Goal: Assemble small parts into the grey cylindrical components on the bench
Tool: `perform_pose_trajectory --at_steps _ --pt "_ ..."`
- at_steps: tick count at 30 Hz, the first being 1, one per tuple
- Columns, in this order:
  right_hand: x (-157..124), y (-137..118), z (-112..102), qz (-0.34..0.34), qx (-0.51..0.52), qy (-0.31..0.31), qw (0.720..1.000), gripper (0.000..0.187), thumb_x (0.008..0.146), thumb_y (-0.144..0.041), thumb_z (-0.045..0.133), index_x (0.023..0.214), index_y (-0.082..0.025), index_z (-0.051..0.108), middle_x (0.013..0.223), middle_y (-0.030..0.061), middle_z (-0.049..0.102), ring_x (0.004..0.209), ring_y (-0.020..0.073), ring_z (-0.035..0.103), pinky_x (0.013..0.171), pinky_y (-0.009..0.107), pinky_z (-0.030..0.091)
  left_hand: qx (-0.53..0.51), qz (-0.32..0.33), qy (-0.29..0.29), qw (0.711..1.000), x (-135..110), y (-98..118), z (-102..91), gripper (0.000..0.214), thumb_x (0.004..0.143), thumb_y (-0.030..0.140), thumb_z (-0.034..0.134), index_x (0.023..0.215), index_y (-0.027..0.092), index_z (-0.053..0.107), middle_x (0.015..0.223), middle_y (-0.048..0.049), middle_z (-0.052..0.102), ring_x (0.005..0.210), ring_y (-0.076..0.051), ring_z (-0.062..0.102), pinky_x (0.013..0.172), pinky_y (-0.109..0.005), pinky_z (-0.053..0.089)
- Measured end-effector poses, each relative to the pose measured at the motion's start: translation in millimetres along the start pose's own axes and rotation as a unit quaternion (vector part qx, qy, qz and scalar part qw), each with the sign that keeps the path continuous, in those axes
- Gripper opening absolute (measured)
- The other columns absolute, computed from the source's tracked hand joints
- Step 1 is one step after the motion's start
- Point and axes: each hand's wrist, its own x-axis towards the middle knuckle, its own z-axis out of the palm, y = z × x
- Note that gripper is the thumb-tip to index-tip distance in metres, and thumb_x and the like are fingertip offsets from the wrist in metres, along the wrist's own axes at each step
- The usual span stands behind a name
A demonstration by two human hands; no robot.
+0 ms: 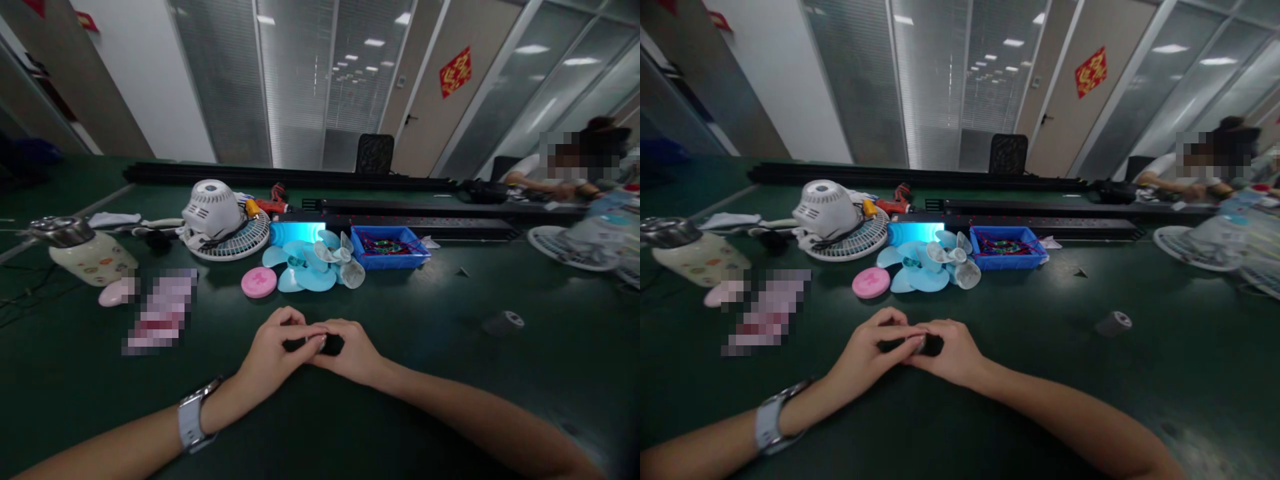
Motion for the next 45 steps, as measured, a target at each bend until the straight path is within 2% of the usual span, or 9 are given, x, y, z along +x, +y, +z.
perform_pose_trajectory --at_steps 8,13,17,22,27,33,37,39,45 --pt "-3 1 2 0.0 -0.004 0.012 1.0 0.039 0.072 -0.043 0.082 0.105 -0.024 0.072 0.099 0.0009 0.075 0.089 0.0185 0.069 0.083 0.032 0.049 -0.001 -0.009 0.085 0.996 -6 -11 -14.7 0.018 0.087 0.041 0.068 0.101 0.036 0.078 0.085 -0.0023 0.062 0.085 -0.019 0.056 0.073 -0.031 0.046" --pt "-7 0 -9 0.009 -0.009 0.038 0.999 0.04 0.072 -0.042 0.082 0.107 -0.026 0.072 0.104 0.0001 0.076 0.094 0.0193 0.07 0.087 0.033 0.052 0.116 -0.069 0.016 0.991 -14 -42 -11.5 0.017 0.081 0.044 0.073 0.098 0.044 0.078 0.081 -0.0021 0.065 0.08 -0.021 0.051 0.07 -0.033 0.04" --pt "-23 20 -61 0.043 -0.074 0.161 0.983 0.04 0.077 -0.045 0.076 0.11 -0.023 0.072 0.105 0.0044 0.075 0.096 0.0231 0.071 0.09 0.038 0.055 0.155 -0.088 -0.013 0.984 -17 -50 -9.0 0.023 0.08 0.049 0.072 0.103 0.046 0.075 0.085 -0.0022 0.066 0.083 -0.023 0.051 0.072 -0.034 0.038" --pt "-52 78 -148 0.178 -0.152 0.299 0.925 0.051 0.073 -0.056 0.073 0.106 -0.018 0.073 0.098 0.0094 0.076 0.089 0.0296 0.072 0.085 0.044 0.057 0.067 -0.115 0.019 0.991 -24 -43 -18.9 0.039 0.085 0.053 0.063 0.119 0.035 0.072 0.086 -0.0032 0.066 0.085 -0.022 0.054 0.075 -0.034 0.044" --pt "-77 124 -177 0.236 -0.18 0.321 0.899 0.059 0.07 -0.066 0.069 0.103 -0.017 0.072 0.095 0.0112 0.076 0.087 0.0311 0.072 0.083 0.045 0.055 0.02 -0.169 0.088 0.981 -40 -47 -28.1 0.039 0.09 0.051 0.054 0.114 0.025 0.071 0.092 -0.0039 0.068 0.078 -0.019 0.058 0.07 -0.031 0.046" --pt "-68 68 -134 0.062 -0.344 0.407 0.844 0.069 0.073 -0.055 0.075 0.128 -0.016 0.06 0.121 0.017 0.064 0.11 0.0331 0.06 0.099 0.052 0.043 -0.015 -0.197 0.102 0.975 -41 -46 -28.6 0.035 0.092 0.046 0.051 0.111 0.022 0.068 0.102 -0.0045 0.07 0.086 -0.019 0.063 0.073 -0.03 0.049" --pt "-35 12 -72 0.008 -0.207 0.104 0.973 0.041 0.084 -0.046 0.069 0.119 -0.025 0.068 0.09 0.0048 0.069 0.08 0.0187 0.063 0.078 0.035 0.049 -0.018 -0.186 0.092 0.978 -40 -43 -27.7 0.033 0.093 0.045 0.051 0.11 0.022 0.068 0.104 -0.0047 0.071 0.092 -0.021 0.065 0.073 -0.03 0.05" --pt "-13 0 -41 0.02 -0.124 -0.028 0.992 0.046 0.083 -0.049 0.07 0.124 -0.026 0.067 0.082 0.0004 0.066 0.067 0.0131 0.058 0.065 0.028 0.045 -0.018 -0.183 0.093 0.979 -41 -43 -27.9 0.032 0.093 0.044 0.051 0.109 0.021 0.068 0.103 -0.0048 0.071 0.093 -0.021 0.065 0.073 -0.03 0.05" --pt "32 6 14 0.0 -0.141 -0.065 0.988 0.028 0.085 -0.048 0.07 0.108 -0.032 0.076 0.076 -0.0028 0.063 0.069 0.0105 0.056 0.071 0.028 0.036 -0.018 -0.174 0.087 0.981 -41 -40 -28.1 0.031 0.091 0.043 0.053 0.106 0.021 0.068 0.097 -0.0043 0.072 0.085 -0.019 0.066 0.072 -0.029 0.05"
